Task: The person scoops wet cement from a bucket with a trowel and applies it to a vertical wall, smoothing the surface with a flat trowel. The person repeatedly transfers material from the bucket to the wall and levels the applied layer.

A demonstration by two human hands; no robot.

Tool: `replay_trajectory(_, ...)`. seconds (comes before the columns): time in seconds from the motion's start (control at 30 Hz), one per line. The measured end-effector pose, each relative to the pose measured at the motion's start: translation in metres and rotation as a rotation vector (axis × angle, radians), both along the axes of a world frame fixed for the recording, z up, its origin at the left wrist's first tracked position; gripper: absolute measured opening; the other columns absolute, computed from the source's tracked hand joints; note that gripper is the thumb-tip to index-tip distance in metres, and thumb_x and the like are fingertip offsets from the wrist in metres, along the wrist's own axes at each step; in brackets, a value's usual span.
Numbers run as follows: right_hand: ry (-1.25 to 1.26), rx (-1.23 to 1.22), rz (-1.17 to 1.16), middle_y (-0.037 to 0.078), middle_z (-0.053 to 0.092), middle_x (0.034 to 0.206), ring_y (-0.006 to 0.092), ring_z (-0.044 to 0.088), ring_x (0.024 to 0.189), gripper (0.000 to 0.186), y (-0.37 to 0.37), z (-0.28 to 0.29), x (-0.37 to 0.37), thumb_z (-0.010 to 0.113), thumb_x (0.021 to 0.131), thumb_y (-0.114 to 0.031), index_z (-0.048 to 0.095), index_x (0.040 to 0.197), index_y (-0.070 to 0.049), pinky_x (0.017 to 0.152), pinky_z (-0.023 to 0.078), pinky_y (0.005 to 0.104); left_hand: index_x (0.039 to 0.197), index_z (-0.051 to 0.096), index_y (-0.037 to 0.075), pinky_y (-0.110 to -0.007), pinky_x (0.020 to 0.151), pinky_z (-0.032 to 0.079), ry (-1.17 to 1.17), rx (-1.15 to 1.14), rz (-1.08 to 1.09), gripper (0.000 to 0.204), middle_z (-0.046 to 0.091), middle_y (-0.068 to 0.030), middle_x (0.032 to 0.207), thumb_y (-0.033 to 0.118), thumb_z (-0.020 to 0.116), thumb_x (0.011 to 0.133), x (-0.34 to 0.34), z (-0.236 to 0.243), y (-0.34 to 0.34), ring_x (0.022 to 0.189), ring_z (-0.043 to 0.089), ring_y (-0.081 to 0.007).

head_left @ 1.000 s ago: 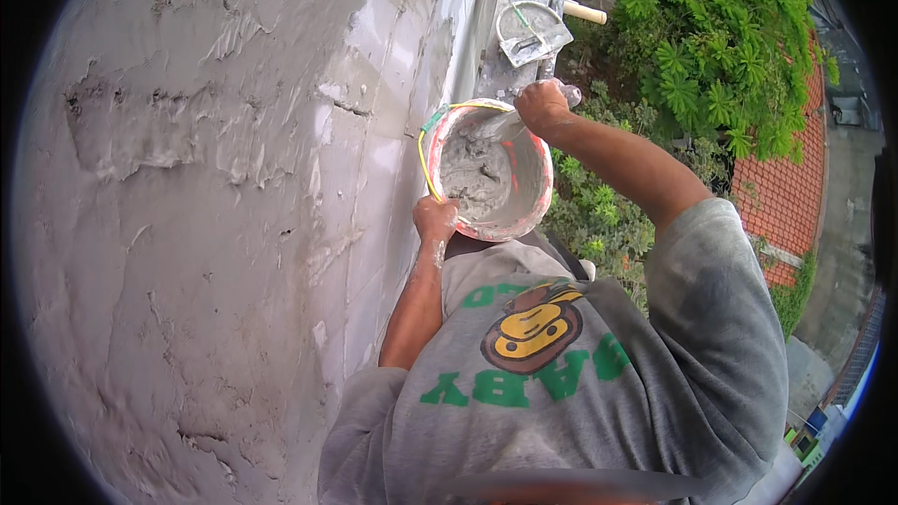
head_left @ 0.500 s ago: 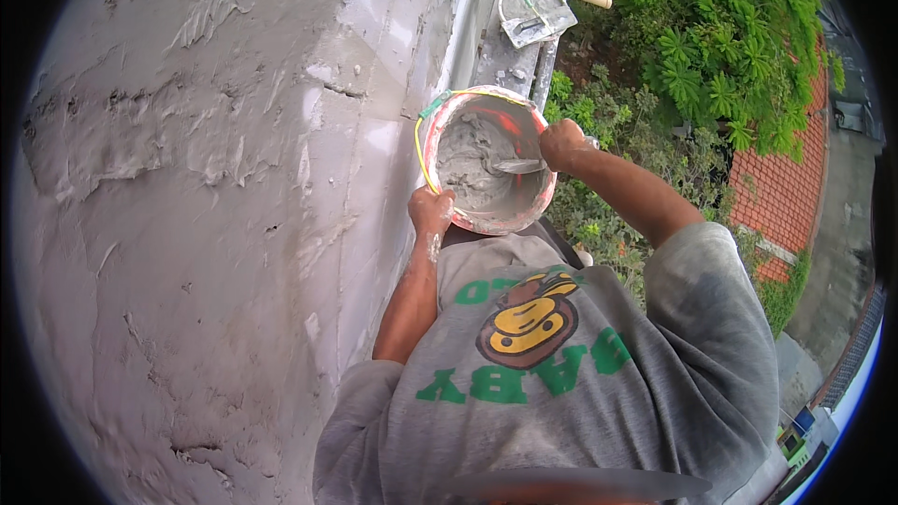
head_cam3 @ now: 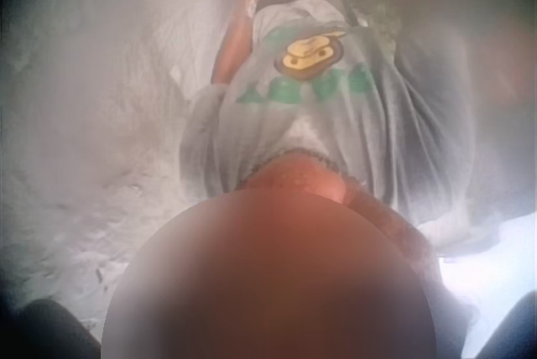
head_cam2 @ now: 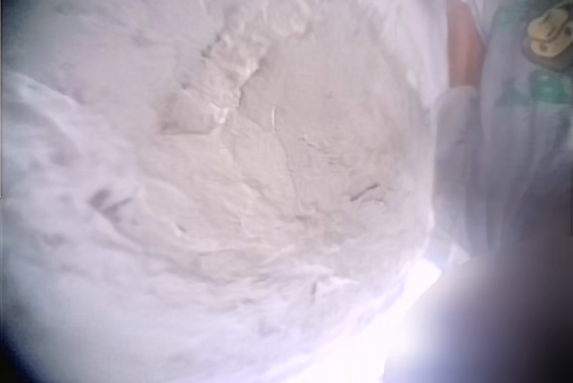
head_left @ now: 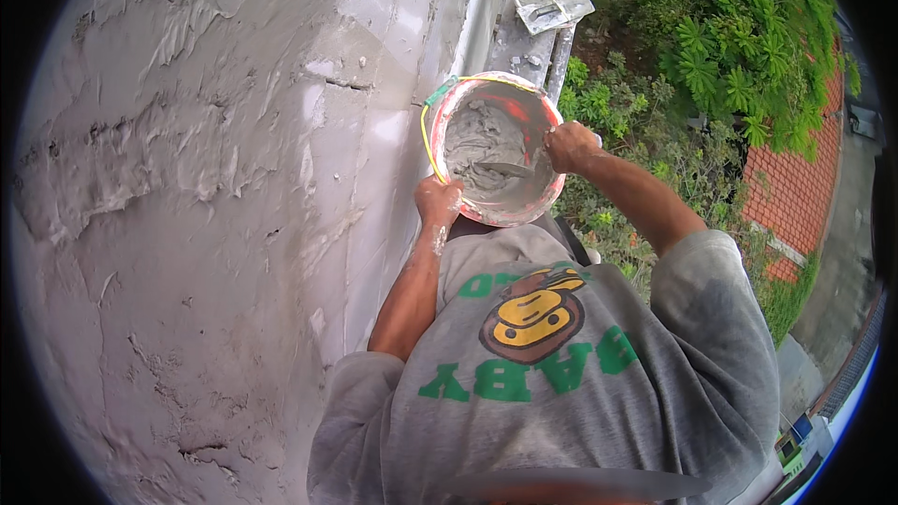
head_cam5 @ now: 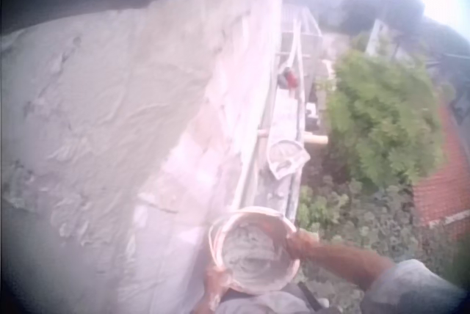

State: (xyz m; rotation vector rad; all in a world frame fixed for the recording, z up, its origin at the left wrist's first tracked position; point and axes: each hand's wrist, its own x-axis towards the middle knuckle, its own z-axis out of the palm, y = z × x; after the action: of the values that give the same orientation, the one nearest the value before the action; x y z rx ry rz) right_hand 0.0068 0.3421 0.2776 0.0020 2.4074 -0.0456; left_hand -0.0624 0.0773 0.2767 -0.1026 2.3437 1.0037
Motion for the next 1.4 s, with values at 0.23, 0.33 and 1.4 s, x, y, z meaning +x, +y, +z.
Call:
replay_trajectory(0.23,-0.036,-0.088,-0.085,0.011,0.07,0.084,0.0259,0.069,0.084,0.017,-0.013,0.001,0.014,0.065,0.07,-0.015,0.072,0.084,-0.008,0.075,0.055,0.036,0.069,0.063,-0.006,-0.044,0.06,0.047,0.022,-0.039,0.007,0.025,0.063,-0.0218,0.064,0.017,0.07,0.066,0.0,-0.006,-0.005,0.063,0.065,-0.0329)
replay_trajectory(0.33,-0.035,-0.112,-0.052,0.012,0.07,0.085,0.0265,0.069,0.084,0.018,-0.019,-0.002,0.011,0.065,0.07,-0.016,0.072,0.084,-0.008,0.075,0.055,0.0367,0.066,0.062,-0.006,-0.044,0.059,0.047,0.014,-0.105,-0.084,0.026,0.062,-0.0219,0.062,0.018,0.07,0.066,-0.005,0.0,-0.007,0.061,0.065,-0.0337)
replay_trajectory(1.4,-0.018,-0.575,-0.568,0.025,0.066,0.079,0.0373,0.066,0.079,0.065,-0.031,-0.046,0.064,0.077,0.058,-0.055,0.069,0.079,0.006,0.074,0.052,0.0434,0.072,0.065,-0.004,-0.042,0.065,0.049,0.018,-0.082,-0.154,0.023,0.064,-0.0217,0.068,0.018,0.067,0.065,-0.008,0.015,-0.001,0.066,0.066,-0.0336)
